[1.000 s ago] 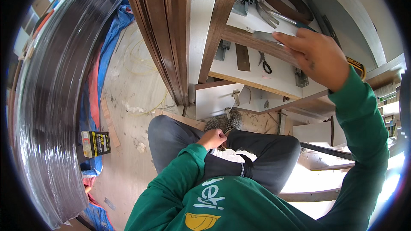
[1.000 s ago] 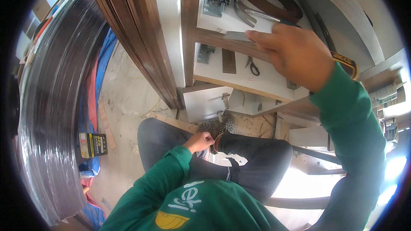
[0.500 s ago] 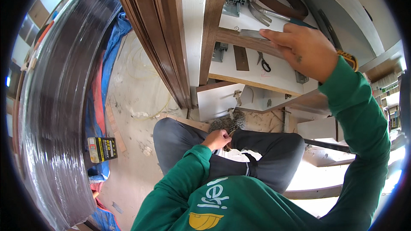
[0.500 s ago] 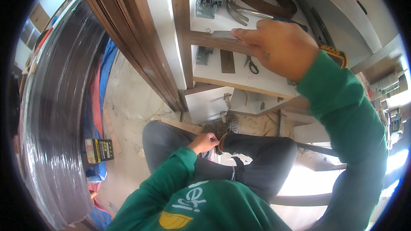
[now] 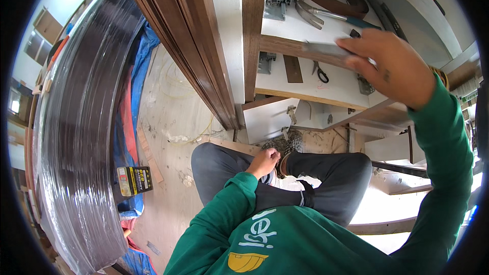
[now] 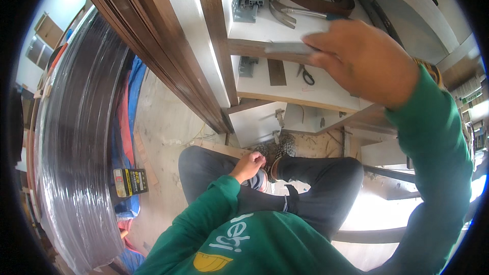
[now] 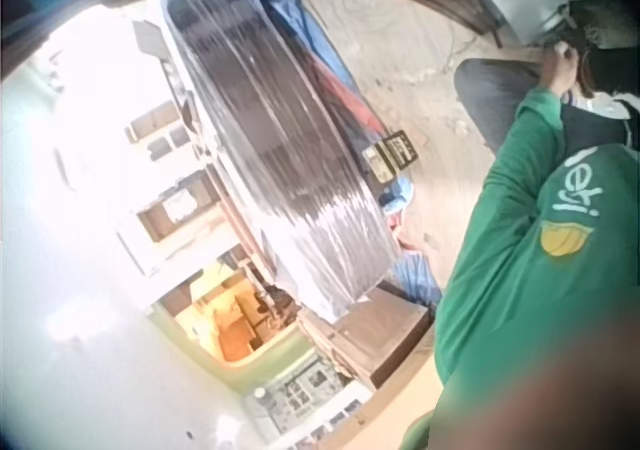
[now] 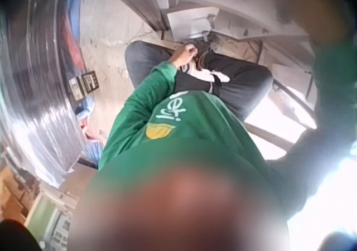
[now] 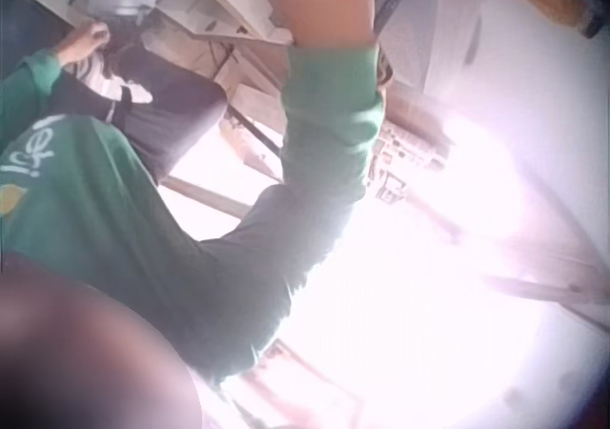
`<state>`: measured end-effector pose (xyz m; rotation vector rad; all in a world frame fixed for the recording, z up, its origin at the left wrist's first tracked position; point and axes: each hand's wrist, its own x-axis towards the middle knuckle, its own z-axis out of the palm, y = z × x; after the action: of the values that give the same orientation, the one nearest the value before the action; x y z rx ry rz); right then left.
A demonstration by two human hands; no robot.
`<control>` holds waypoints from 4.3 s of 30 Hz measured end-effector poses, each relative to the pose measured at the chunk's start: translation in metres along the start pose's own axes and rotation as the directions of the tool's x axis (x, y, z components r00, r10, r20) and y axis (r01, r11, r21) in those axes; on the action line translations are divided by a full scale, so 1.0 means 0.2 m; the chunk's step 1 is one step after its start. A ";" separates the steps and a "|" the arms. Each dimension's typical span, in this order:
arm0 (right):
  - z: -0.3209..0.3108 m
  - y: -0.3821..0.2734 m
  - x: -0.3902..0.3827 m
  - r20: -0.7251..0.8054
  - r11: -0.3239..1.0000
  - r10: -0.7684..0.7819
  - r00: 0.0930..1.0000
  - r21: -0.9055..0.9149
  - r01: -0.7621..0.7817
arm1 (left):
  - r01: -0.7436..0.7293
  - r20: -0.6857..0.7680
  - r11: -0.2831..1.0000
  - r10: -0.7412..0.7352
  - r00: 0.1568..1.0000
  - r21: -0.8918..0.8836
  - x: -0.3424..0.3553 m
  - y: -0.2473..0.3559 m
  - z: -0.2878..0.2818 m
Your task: The person sits on the floor and uses a chisel to trim the edge of a wooden cabinet trim piece. They repeatedly test the fit against the cabinet, scrape away material, and check alignment. A sanding block is briefly used to smooth the edge before returning to chiseling.
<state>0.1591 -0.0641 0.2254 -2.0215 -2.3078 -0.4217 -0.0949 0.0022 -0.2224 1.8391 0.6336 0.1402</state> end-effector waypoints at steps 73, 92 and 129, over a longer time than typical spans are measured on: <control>-0.21 0.00 -0.30 0.190 0.902 0.405 0.894 0.074 -0.425 | -0.224 -0.204 0.421 0.093 0.975 -0.879 0.39 1.68 -0.48; -0.30 -0.03 -0.15 0.209 0.916 0.376 0.903 -0.231 -0.328 | -0.246 -0.219 0.275 0.127 0.967 -0.929 0.45 1.69 -0.42; -0.22 0.04 -0.16 0.152 0.968 0.249 0.957 -0.077 -0.239 | -0.275 -0.313 0.382 -0.039 0.949 -0.882 0.44 1.71 -0.48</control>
<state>0.1645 -0.1054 0.2630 -2.4137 -2.1080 -0.3245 0.0633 0.0493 0.1047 0.7187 0.4450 0.7354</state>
